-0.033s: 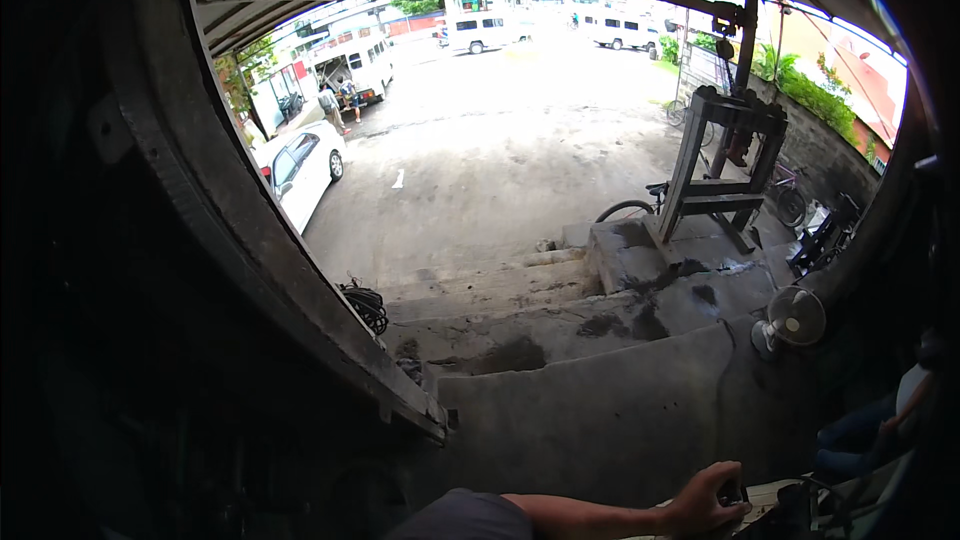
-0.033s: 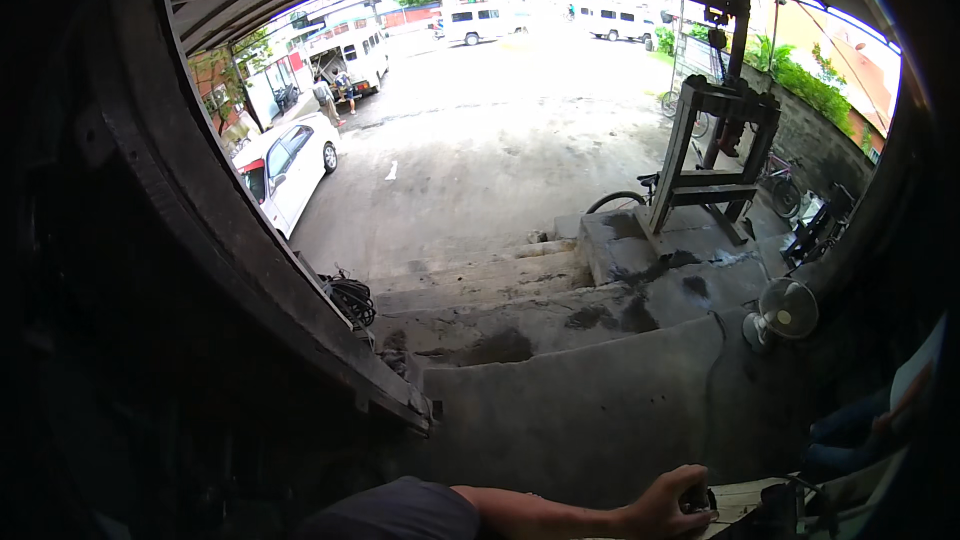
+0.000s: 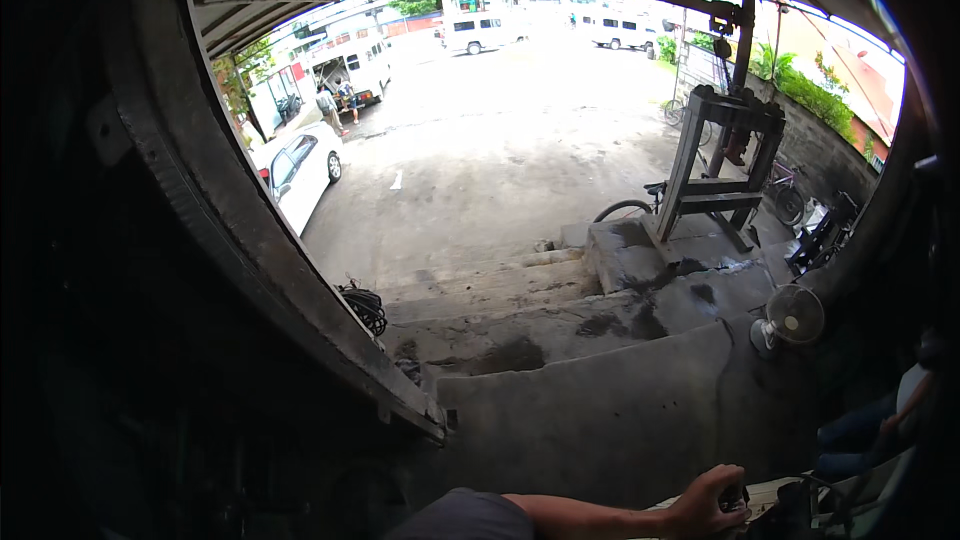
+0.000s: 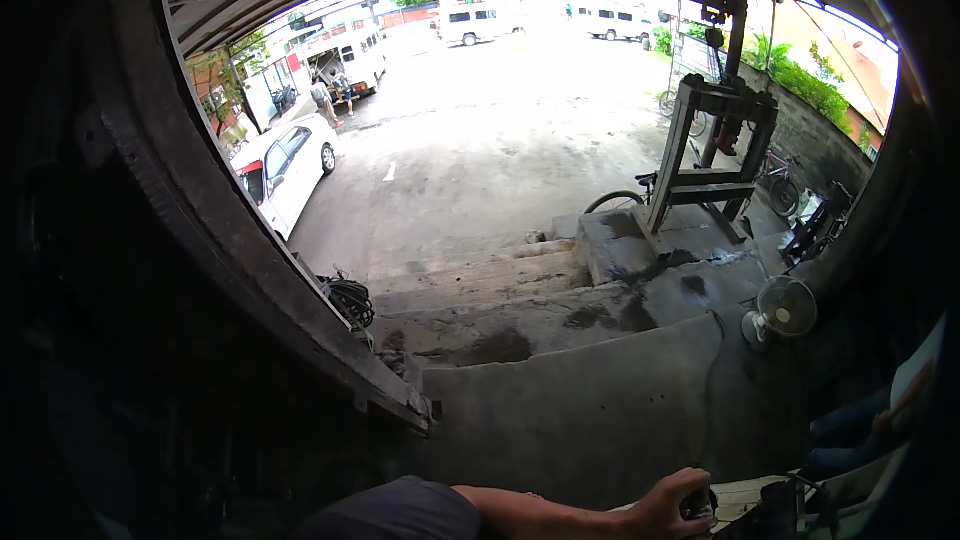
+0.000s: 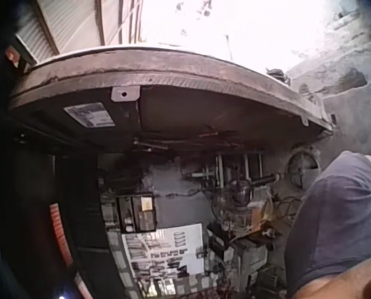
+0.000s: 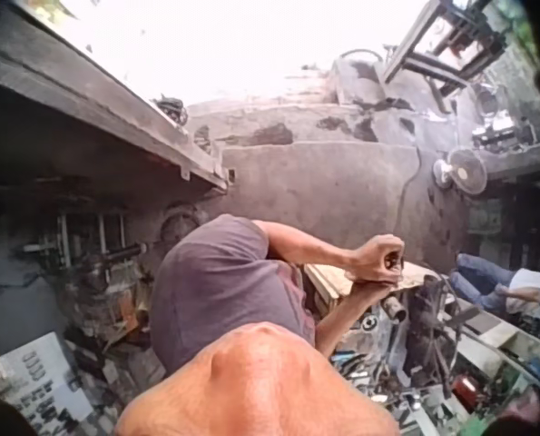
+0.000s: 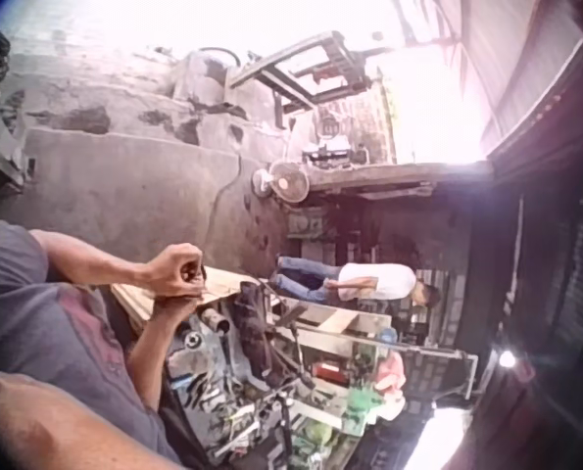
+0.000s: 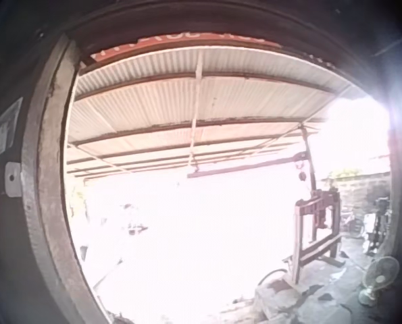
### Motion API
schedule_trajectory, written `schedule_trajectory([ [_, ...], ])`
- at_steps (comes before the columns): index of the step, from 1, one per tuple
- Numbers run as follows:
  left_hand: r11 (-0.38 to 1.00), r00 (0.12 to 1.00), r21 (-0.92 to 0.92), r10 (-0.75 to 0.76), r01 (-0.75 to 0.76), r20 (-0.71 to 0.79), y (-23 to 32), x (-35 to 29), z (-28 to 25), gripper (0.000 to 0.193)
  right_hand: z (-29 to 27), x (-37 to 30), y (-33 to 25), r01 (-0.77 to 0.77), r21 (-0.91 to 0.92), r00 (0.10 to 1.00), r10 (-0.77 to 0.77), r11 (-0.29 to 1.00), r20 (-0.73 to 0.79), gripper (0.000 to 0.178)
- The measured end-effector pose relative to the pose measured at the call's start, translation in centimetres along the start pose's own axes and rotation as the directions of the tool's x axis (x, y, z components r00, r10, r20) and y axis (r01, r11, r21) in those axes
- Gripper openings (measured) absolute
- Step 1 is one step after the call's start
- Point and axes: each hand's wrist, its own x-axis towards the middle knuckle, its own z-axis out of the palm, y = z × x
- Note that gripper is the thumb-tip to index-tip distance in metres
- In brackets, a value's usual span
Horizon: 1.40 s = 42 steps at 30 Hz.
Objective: The person cleans a cylindrical metal part with a cloth, then retrieves a can of grease and applies it to the part. They place a ring onto the part and use a small tool to adjust it, working at a cluttered workbench in a workshop.
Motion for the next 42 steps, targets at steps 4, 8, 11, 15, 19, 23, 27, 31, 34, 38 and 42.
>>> schedule_trajectory([
  [4,0.986,0.983,0.035,0.156,-0.160,0.095,0.8,-0.4,1.6,0.045,-1.2,0.6,0.8,0.054,-0.106,0.998,-0.059,0.993,-0.037,0.052],
  [8,0.990,0.987,0.001,0.141,-0.141,0.072,0.2,-0.2,4.1,0.047,-3.1,1.3,2.2,0.070,-0.211,0.989,-0.096,0.975,-0.114,0.051],
  [11,0.988,0.984,-0.133,-0.055,0.078,0.171,-0.6,-0.2,6.0,0.041,-5.0,1.7,3.6,0.115,-0.365,0.968,-0.186,0.924,-0.166,0.050],
  [15,0.889,0.913,-0.272,-0.291,0.368,0.285,-1.3,0.5,6.6,0.028,-7.4,1.9,4.8,0.236,-0.856,0.798,-0.594,0.460,-0.099,0.049],
  [19,0.908,0.923,-0.244,-0.274,0.341,0.270,-1.2,0.6,5.6,0.020,-8.2,2.8,4.1,0.033,-0.403,0.987,-0.094,0.915,-0.132,0.046],
  [23,0.888,0.889,-0.274,-0.253,0.370,0.381,-1.5,1.3,4.6,0.015,-7.2,2.5,2.7,-0.092,-0.094,0.983,0.075,0.991,-0.169,0.047],
  [27,0.730,0.807,-0.346,-0.510,0.589,0.298,-2.2,3.1,3.7,0.014,-6.0,0.7,2.0,-0.191,-0.100,0.979,0.182,0.977,-0.093,0.048],
  [31,0.807,0.821,-0.278,-0.385,0.521,0.422,-1.4,3.7,3.3,0.018,-5.2,0.0,2.6,0.255,-0.312,0.953,-0.292,0.915,-0.077,0.044],
  [34,0.958,0.849,-0.188,-0.090,0.216,0.520,-0.5,3.5,3.4,0.018,-5.6,1.1,3.1,-0.285,0.608,0.936,0.352,0.741,0.011,0.055],
  [38,0.591,0.785,-0.554,-0.244,0.586,0.570,-0.7,4.3,3.6,0.015,-7.7,2.8,1.4,-0.272,0.299,0.962,0.267,0.915,0.060,0.041],
  [42,0.223,0.640,-0.627,-0.499,0.746,0.584,-1.8,4.8,4.6,0.015,-8.4,1.2,-0.6,-0.217,0.554,0.934,0.335,0.804,-0.121,0.032],
])
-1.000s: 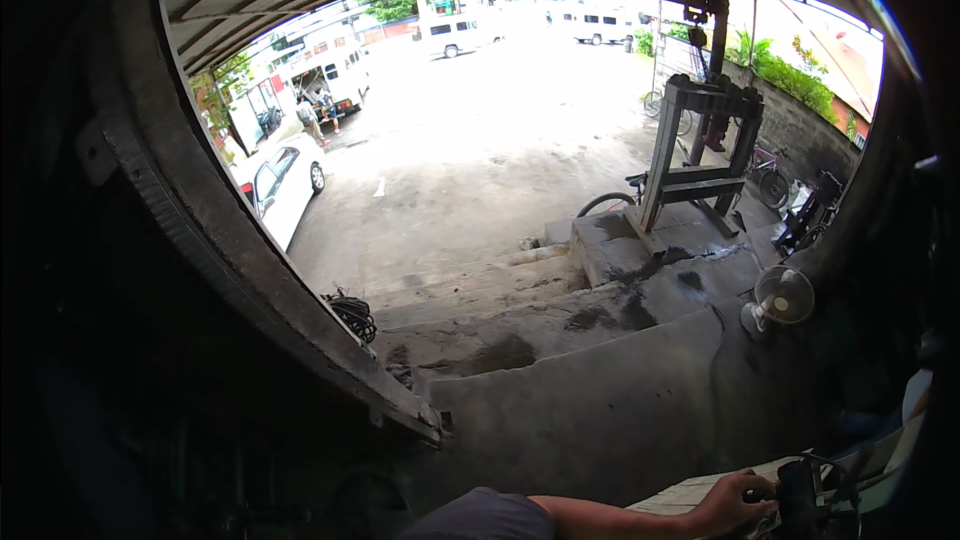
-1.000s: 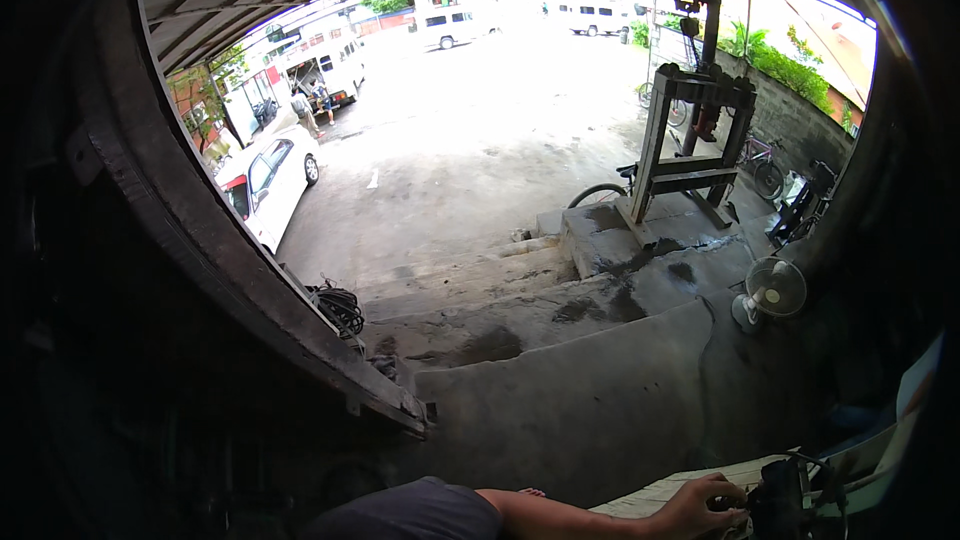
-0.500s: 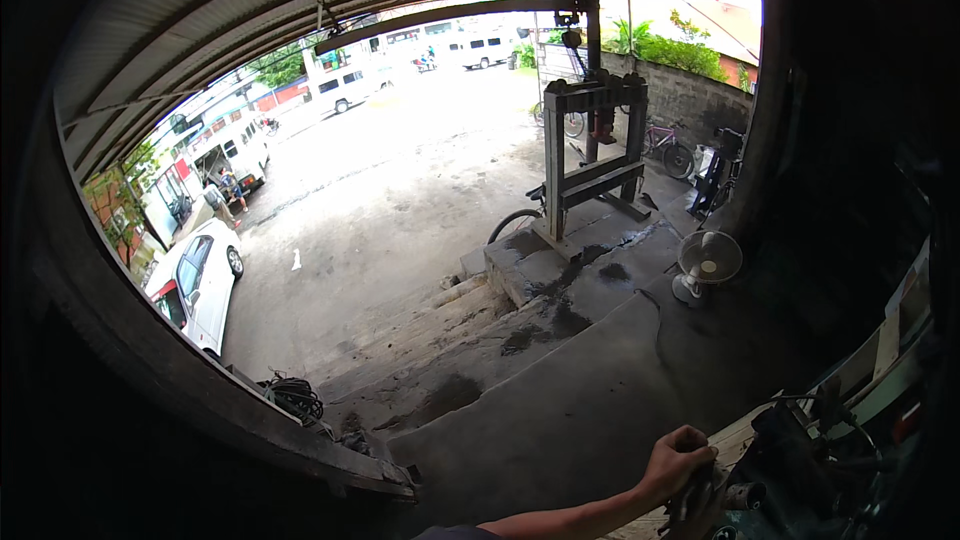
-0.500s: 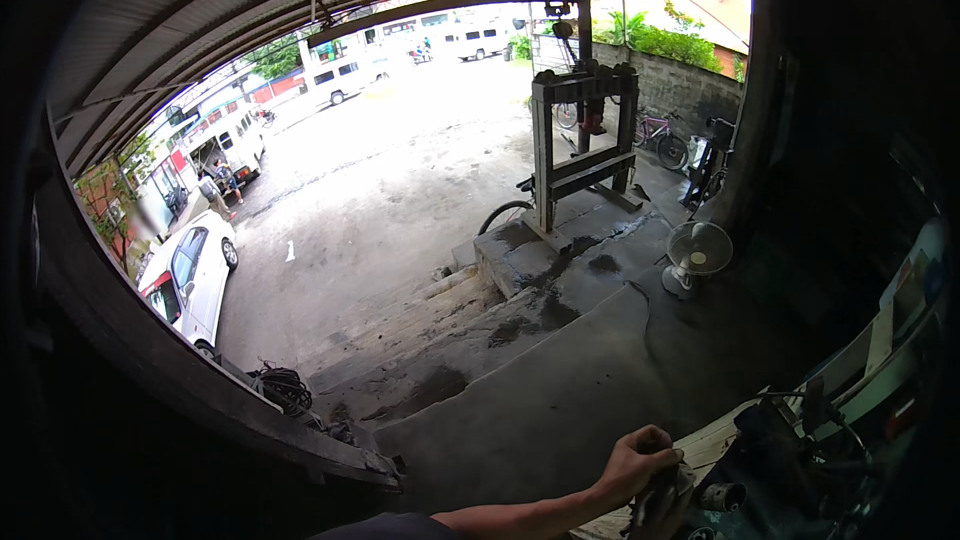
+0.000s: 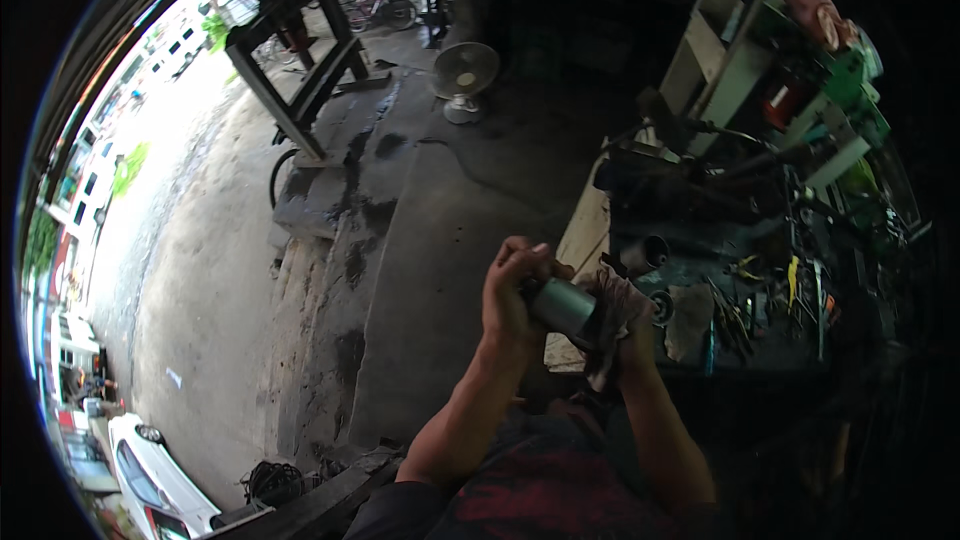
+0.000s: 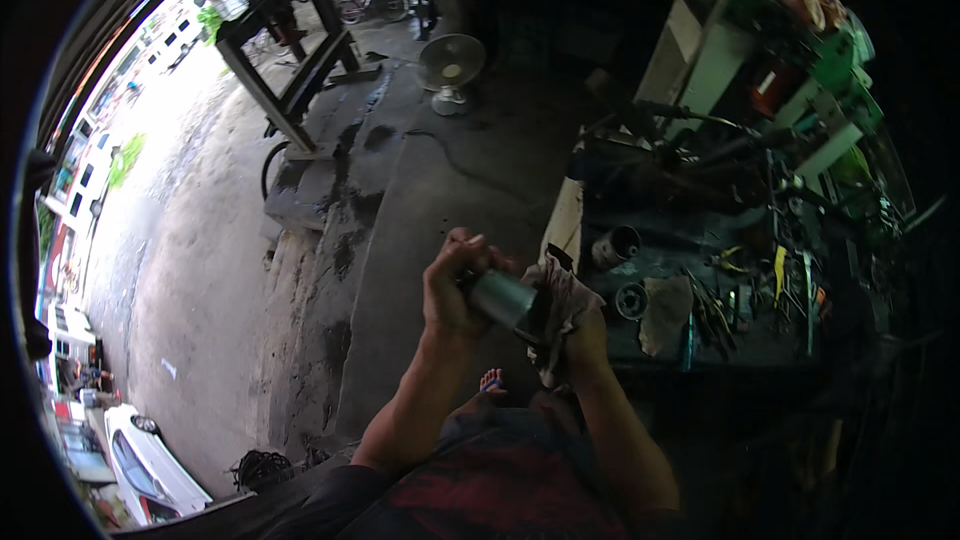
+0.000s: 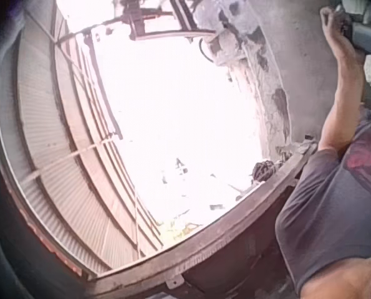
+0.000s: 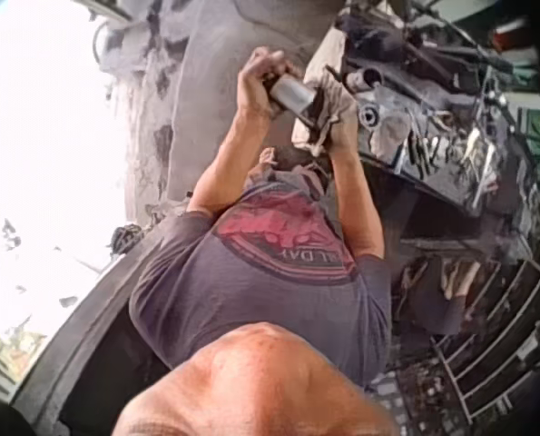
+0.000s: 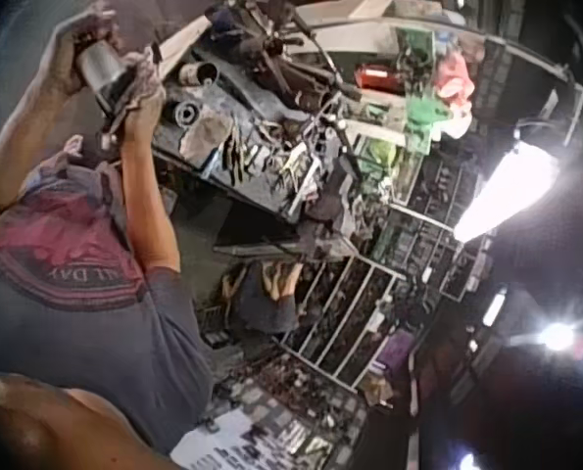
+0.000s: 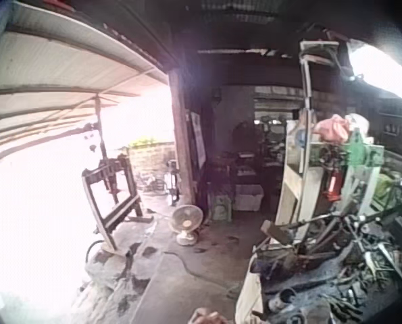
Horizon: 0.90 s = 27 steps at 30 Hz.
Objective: The person cleans a cylindrical metal part with a cloth, then retrieves a can of grease and applies it to the part. They place a ring onto the part and use a small tool to adjust it, working at a cluttered workbench in a workshop.
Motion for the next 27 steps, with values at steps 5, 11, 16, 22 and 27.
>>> schedule_trajectory([
  [5,0.989,0.982,0.020,-0.143,0.147,-0.127,-1.4,0.4,0.6,0.024,1.0,-3.1,2.1,0.549,-0.447,0.829,-0.527,0.706,0.185,0.027],
  [11,0.959,0.954,0.015,-0.285,0.284,0.096,-4.1,0.5,0.7,0.021,-1.6,-6.4,1.5,0.269,-0.196,0.963,-0.266,0.943,0.043,0.054],
  [16,0.864,0.787,0.246,-0.501,0.439,0.360,-7.3,0.1,1.8,0.013,-4.4,-9.3,0.9,0.017,0.104,0.992,-0.003,0.994,-0.129,0.065],
  [22,0.807,0.746,0.206,-0.591,0.554,0.307,-11.9,-1.2,3.5,0.015,-7.9,-13.4,0.8,0.209,-0.010,0.927,-0.201,0.978,-0.318,0.044],
  [27,0.732,0.772,0.275,-0.632,0.623,-0.068,-17.8,-3.8,5.1,0.021,-9.9,-17.7,-0.8,0.165,-0.891,0.614,-0.751,0.423,-0.243,0.030],
])
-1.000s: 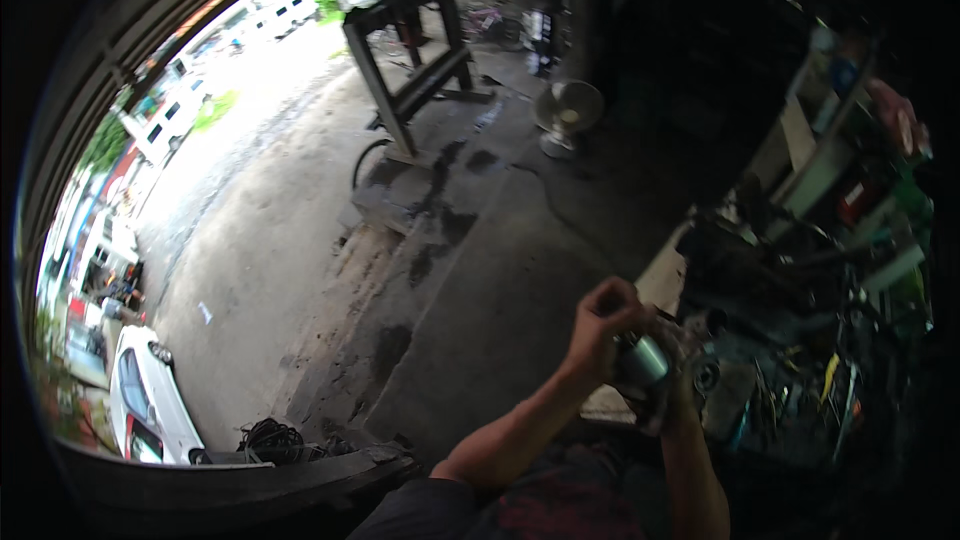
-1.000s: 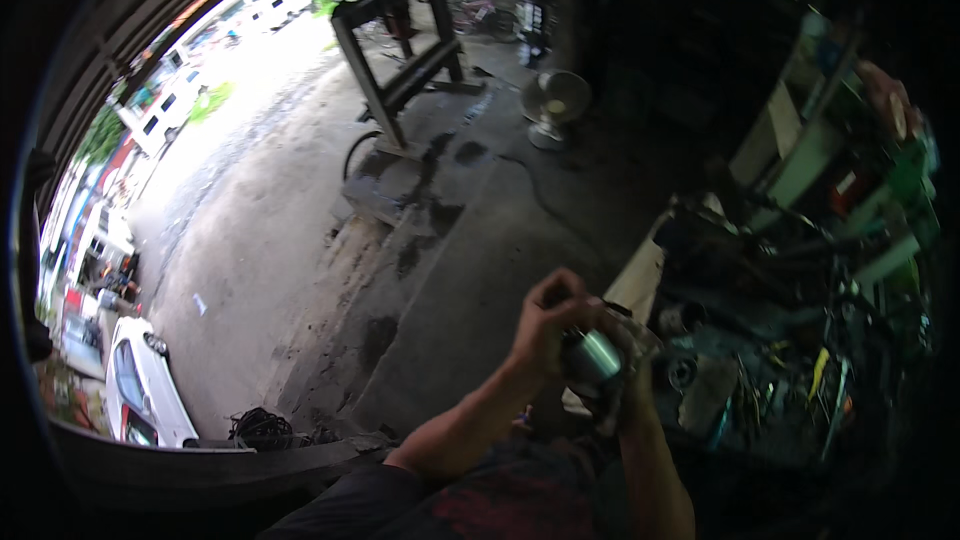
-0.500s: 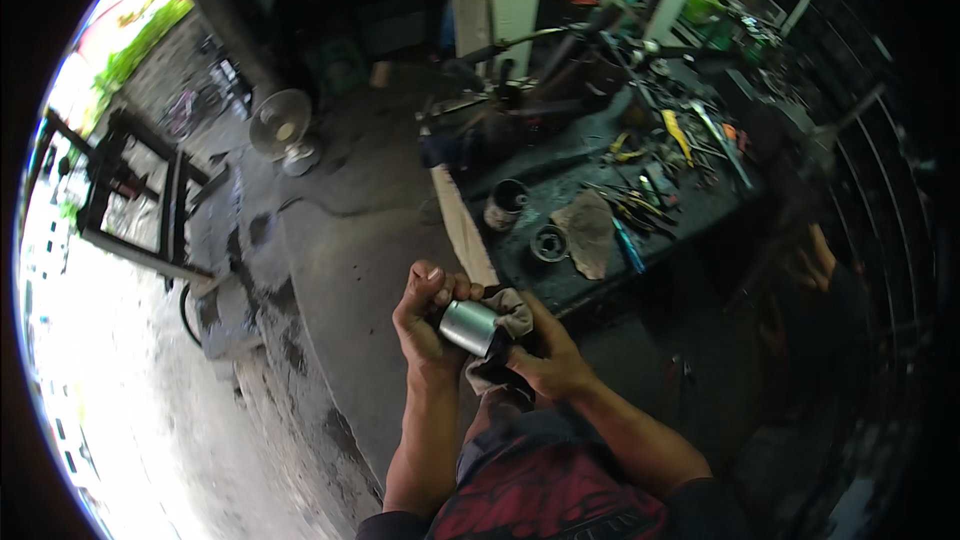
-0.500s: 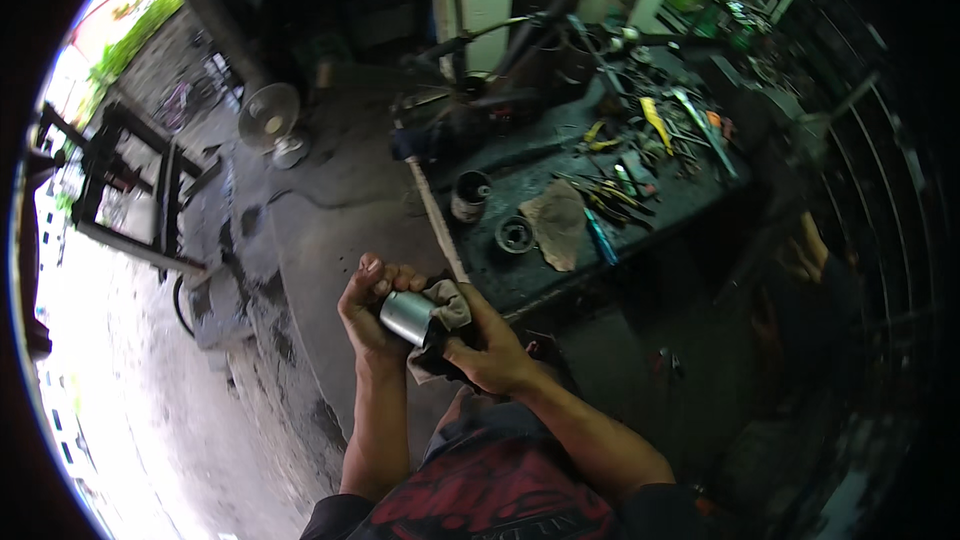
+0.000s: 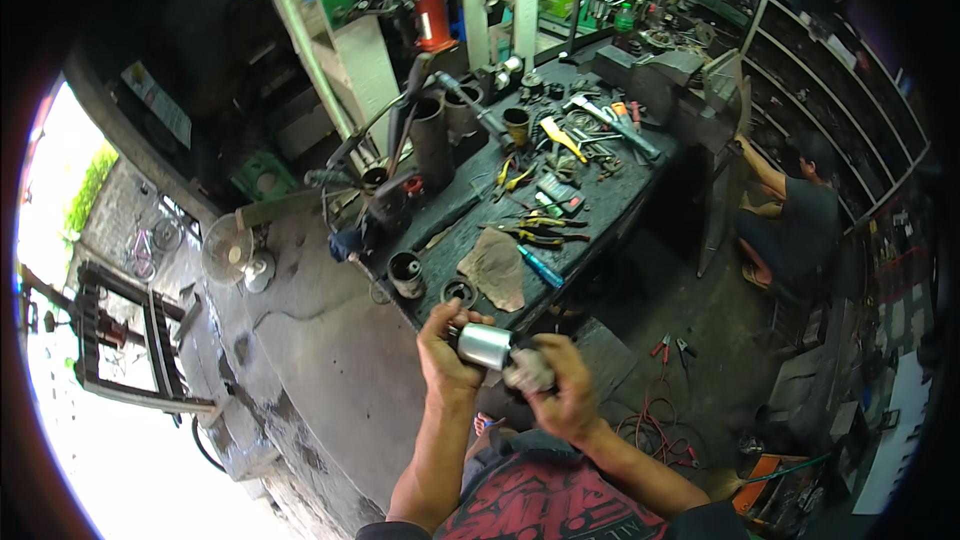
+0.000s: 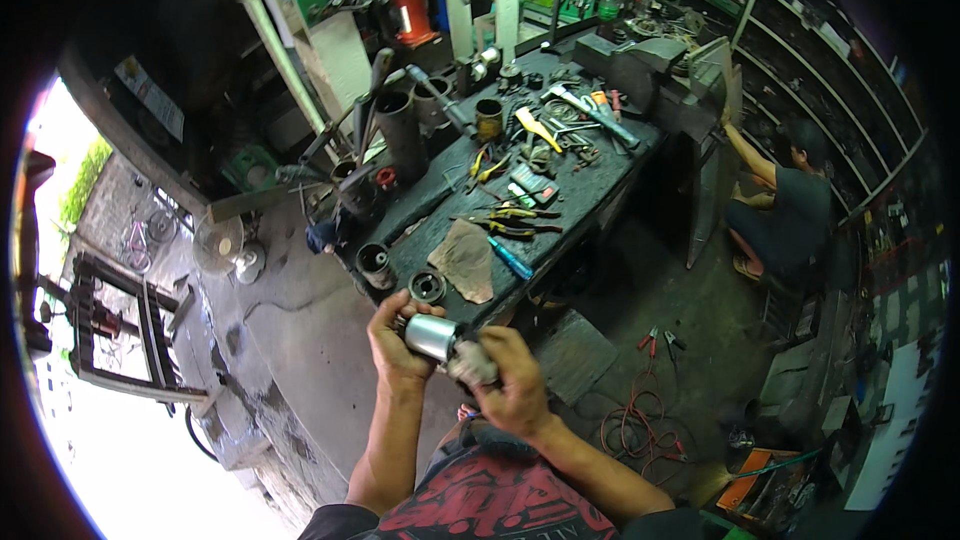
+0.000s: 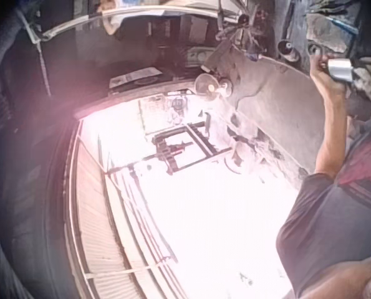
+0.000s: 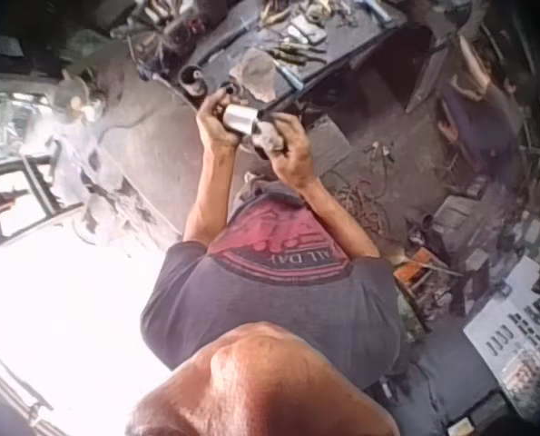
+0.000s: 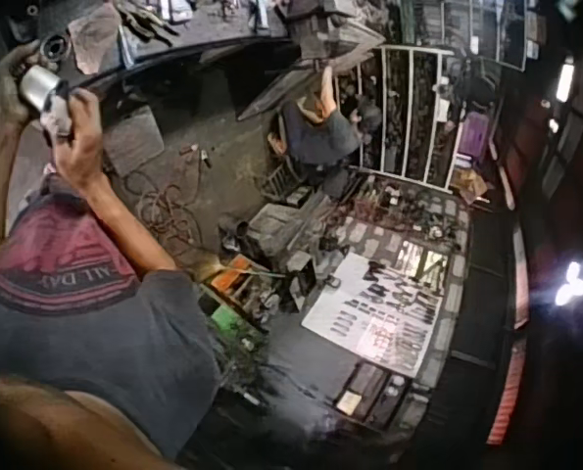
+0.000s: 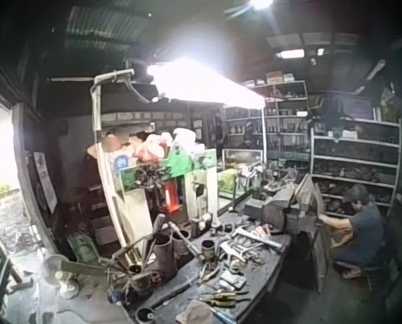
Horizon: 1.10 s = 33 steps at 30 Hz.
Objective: The person cleans a cylindrical metal part with a cloth, then retrieves a can of grease and applies it to the part. They place a ring onto the part and use a small tool to adjust it, working at a cluttered workbench in a workshop.
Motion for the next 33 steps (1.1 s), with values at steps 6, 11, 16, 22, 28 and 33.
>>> schedule_trajectory([
  [6,0.998,0.988,0.012,-0.067,0.066,0.141,-6.7,0.2,3.1,0.022,-3.7,-2.3,1.8,-0.198,0.196,0.980,0.196,0.960,0.029,0.028],
  [11,0.976,0.885,0.178,0.030,-0.126,0.465,-10.7,-0.4,5.5,0.017,-9.4,-3.1,3.7,-0.635,0.757,0.697,0.538,0.157,0.473,0.026],
  [16,0.946,0.867,0.325,-0.164,0.002,0.471,-11.8,1.5,8.1,0.020,-8.0,-3.0,3.2,-0.496,0.574,0.835,0.540,0.651,0.108,0.022],
  [22,0.840,0.961,0.542,-0.156,0.007,0.229,-11.3,7.9,7.6,0.021,-7.1,-1.2,9.3,-0.093,-0.459,0.991,0.040,0.884,-0.124,0.041],
  [28,-0.051,0.585,0.710,0.526,-0.703,0.617,-8.3,18.9,3.2,0.021,-4.7,-4.5,10.6,-0.549,-0.209,0.824,0.482,0.809,-0.299,0.034],
  [33,-0.216,0.671,0.826,0.495,-0.521,0.552,-9.9,23.8,-2.0,0.024,-3.2,-5.9,9.7,-0.689,0.080,0.632,0.652,0.720,-0.419,0.051],
])
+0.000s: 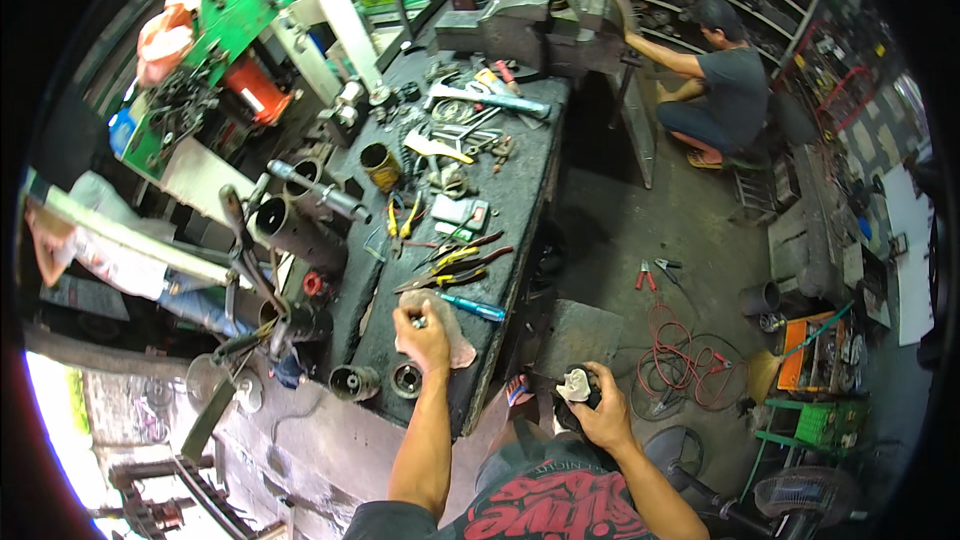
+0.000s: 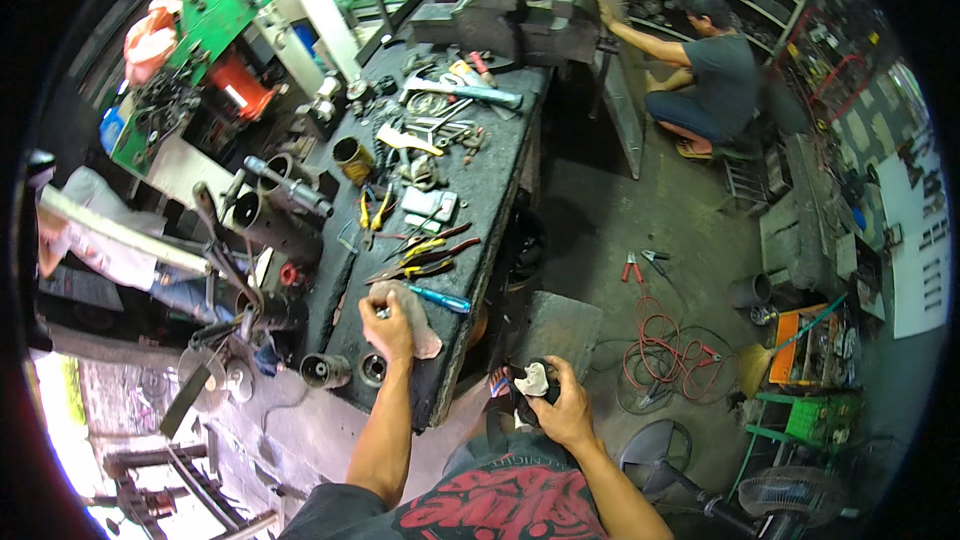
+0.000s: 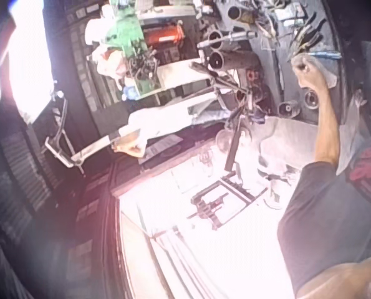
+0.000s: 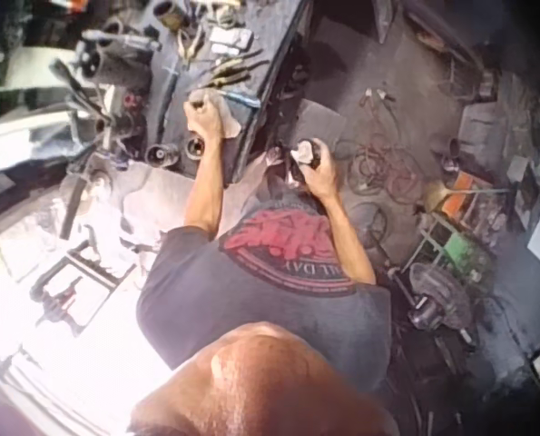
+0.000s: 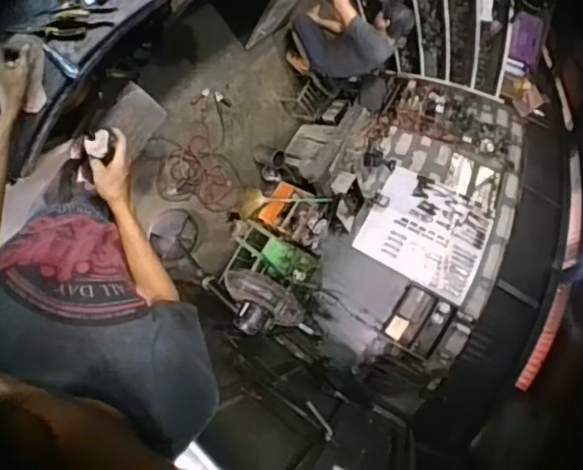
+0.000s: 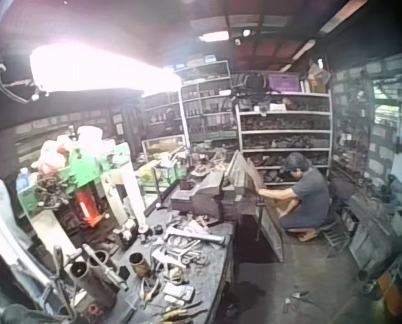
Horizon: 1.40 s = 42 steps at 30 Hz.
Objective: The person cleans a cylindrical metal part with a cloth, then retrieves a can of grease and applies it to the part. They place a ring onto the part and use a small tool to adjust it, working at a cluttered workbench in a workshop.
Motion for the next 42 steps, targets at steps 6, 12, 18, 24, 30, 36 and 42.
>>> schedule_trajectory([
  [6,0.966,0.971,0.121,0.218,-0.228,0.097,2.8,0.1,-3.1,0.037,-2.1,1.2,-2.6,0.022,0.316,0.999,-0.007,0.949,-0.050,0.039],
  [12,0.431,0.490,-0.450,0.021,0.782,0.871,16.0,-9.1,-3.3,0.043,-5.0,3.8,-6.3,0.396,0.030,0.918,-0.395,0.918,-0.037,0.077],
  [18,0.359,-0.070,-0.026,0.254,0.933,0.965,29.0,-24.0,0.6,0.044,-11.6,5.3,-3.2,0.406,0.633,0.859,-0.040,0.659,-0.510,0.083],
  [24,0.484,-0.245,0.099,0.248,0.869,0.937,33.3,-37.1,7.4,0.039,-23.6,0.2,5.4,0.210,-0.181,0.888,-0.265,0.961,-0.377,0.089],
  [30,0.544,-0.177,0.041,0.201,0.838,0.963,39.0,-44.3,12.0,0.035,-33.2,-6.7,7.4,0.342,-0.376,0.903,-0.412,0.861,-0.121,0.079],
  [36,0.463,-0.039,-0.330,0.625,0.823,0.779,53.4,-49.5,15.9,0.056,-48.6,-5.6,10.5,0.165,-0.177,0.381,-0.228,0.970,-0.896,0.059],
  [42,0.438,0.052,-0.746,0.846,0.502,0.531,57.7,-64.9,16.9,0.067,-59.6,-2.0,18.1,-0.072,-0.094,0.049,-0.090,0.993,-0.995,0.066],
])
